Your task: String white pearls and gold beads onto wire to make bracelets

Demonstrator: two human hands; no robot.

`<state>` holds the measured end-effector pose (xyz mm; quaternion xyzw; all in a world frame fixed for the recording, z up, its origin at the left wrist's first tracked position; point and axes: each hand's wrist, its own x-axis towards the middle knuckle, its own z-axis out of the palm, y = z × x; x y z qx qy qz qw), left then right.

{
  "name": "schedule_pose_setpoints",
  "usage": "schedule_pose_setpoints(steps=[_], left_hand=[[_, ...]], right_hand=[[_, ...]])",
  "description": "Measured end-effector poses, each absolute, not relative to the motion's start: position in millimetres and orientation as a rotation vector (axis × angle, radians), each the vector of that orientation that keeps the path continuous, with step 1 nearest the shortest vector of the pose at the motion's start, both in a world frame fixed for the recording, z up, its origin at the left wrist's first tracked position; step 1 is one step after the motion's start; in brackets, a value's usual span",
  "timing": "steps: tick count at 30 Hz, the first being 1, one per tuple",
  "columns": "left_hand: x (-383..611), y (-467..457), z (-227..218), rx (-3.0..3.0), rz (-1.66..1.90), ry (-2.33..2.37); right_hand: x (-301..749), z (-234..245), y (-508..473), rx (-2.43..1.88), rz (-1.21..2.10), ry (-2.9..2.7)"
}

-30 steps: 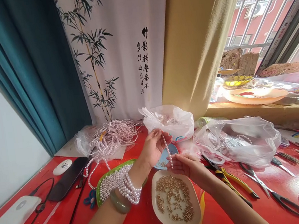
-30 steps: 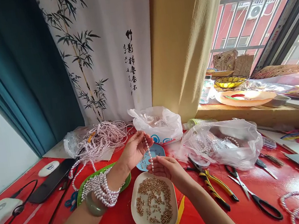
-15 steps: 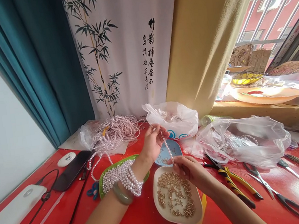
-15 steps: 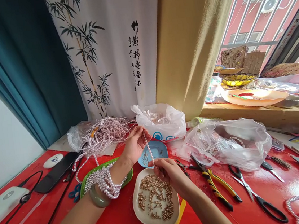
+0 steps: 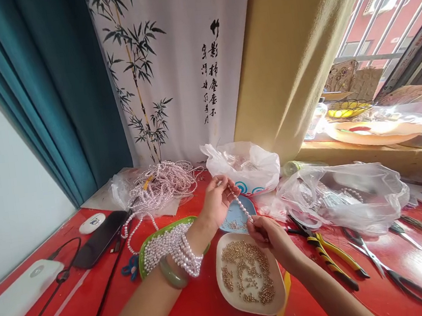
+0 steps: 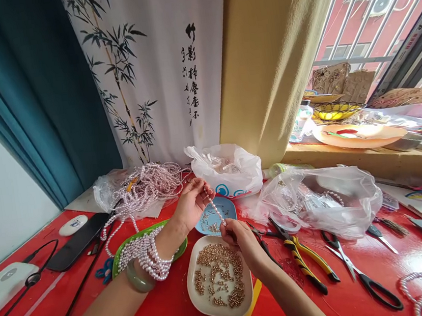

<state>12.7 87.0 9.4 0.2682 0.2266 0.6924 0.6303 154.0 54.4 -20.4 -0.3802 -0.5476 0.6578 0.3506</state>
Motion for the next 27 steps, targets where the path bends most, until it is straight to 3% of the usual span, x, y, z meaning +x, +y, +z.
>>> schedule_pose_setpoints(steps=[27], left_hand=[[10.8,80.3,18.1,0.654,1.553,0.605]], right_hand=[[158.1,-18.5,53.0,-0.995,1.564,-1.547]])
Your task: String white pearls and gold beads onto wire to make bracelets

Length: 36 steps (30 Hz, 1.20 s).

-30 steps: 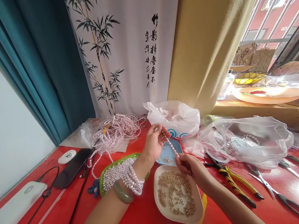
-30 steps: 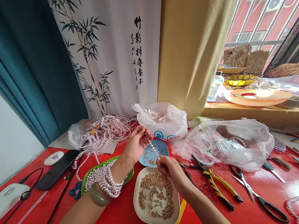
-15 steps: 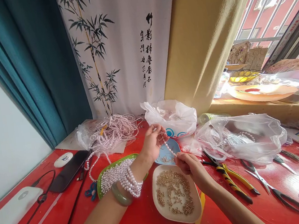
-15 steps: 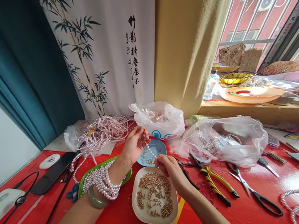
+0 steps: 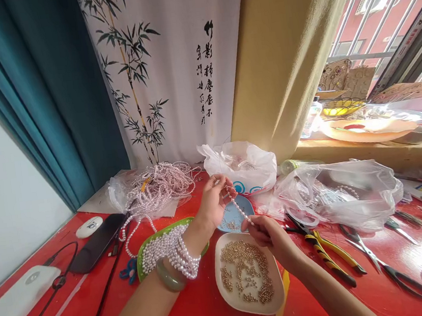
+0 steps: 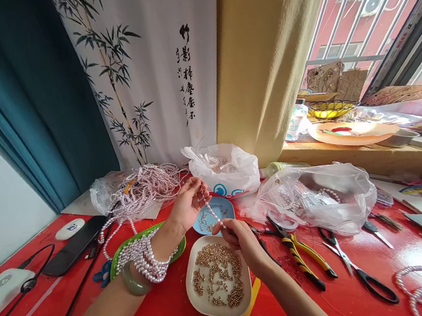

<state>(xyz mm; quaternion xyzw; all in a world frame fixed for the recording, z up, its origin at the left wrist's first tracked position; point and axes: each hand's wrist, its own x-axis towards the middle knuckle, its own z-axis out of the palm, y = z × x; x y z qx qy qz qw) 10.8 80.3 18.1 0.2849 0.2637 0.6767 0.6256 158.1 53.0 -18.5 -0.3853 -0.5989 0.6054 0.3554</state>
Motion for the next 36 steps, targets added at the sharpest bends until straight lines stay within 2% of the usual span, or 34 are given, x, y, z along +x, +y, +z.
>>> schedule_pose_setpoints(steps=[13,24,27,33,36], left_hand=[[26,65,22,0.811,1.141,0.623],[35,58,19,0.988,1.006,0.647],[36,56,19,1.030,0.991,0.625],[32,60,24,0.873,1.155,0.585],[27,68,24,0.737,1.296,0.572]], right_hand=[[168,30,56,-1.042,0.984,-1.534],[178,36,60,-1.023,0.992,-1.591],[180,33,61,-1.002,1.086,-1.528],[177,12,73,-0.869,1.673,-1.274],[174,3,76,-0.889,1.858,-1.257]])
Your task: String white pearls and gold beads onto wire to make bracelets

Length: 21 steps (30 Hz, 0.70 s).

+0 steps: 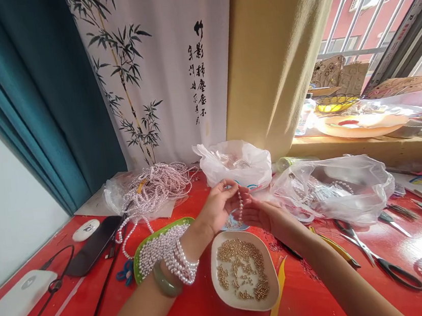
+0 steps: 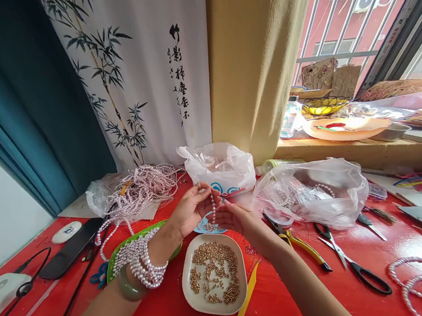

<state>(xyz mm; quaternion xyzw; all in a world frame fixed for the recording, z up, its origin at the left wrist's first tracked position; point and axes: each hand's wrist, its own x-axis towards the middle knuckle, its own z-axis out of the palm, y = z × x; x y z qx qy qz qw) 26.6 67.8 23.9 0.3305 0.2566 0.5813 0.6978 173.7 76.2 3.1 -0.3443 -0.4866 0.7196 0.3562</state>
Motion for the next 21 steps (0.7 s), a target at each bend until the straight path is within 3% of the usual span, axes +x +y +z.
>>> schedule_pose_setpoints(steps=[21], left_hand=[[11,88,15,0.439,1.626,0.484]], right_hand=[[161,-3,60,-0.795,2.008,-1.276]])
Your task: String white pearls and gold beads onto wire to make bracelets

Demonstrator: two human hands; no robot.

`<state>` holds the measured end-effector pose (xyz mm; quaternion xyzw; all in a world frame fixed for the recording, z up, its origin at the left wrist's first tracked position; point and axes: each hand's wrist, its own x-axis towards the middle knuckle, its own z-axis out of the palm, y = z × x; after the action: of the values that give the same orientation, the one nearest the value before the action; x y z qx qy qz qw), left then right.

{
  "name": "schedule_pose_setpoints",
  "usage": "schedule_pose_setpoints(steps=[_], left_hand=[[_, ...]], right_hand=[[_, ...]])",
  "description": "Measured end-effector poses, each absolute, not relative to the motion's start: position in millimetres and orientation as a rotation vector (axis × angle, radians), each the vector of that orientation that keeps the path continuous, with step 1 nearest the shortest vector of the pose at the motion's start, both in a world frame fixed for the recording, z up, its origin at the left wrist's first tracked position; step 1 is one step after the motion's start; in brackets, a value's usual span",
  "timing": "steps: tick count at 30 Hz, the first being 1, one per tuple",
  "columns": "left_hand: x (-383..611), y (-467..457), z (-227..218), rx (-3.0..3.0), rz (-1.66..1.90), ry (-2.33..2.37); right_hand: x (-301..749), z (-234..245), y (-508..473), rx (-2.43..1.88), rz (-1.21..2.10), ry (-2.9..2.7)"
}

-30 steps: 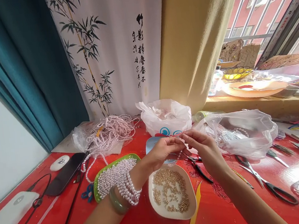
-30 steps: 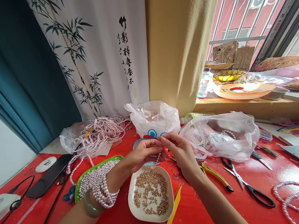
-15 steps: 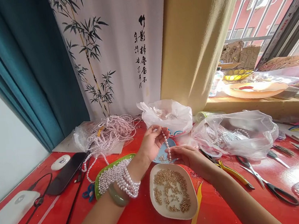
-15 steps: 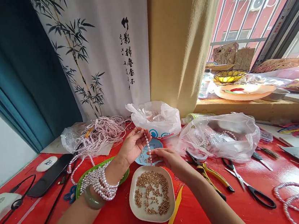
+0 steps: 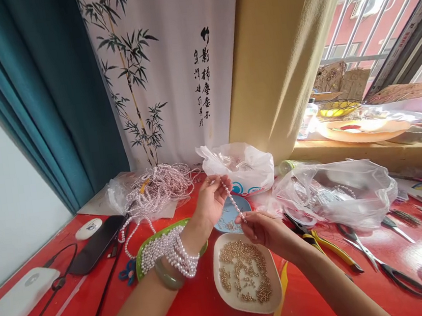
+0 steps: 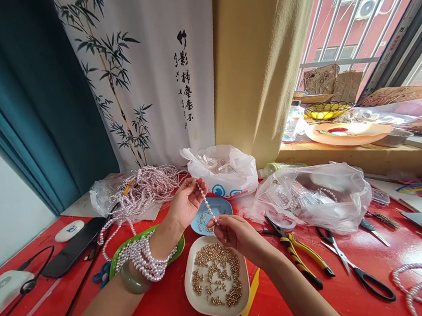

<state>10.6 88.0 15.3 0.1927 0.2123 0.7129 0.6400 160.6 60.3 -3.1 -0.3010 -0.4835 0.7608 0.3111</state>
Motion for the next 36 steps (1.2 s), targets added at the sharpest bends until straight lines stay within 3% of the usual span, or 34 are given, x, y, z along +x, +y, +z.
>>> schedule_pose_setpoints(steps=[36], left_hand=[[19.7,86.1,8.4,0.451,1.563,0.557]], right_hand=[[159.7,-9.7,65.1,-0.849,1.715,-1.430]])
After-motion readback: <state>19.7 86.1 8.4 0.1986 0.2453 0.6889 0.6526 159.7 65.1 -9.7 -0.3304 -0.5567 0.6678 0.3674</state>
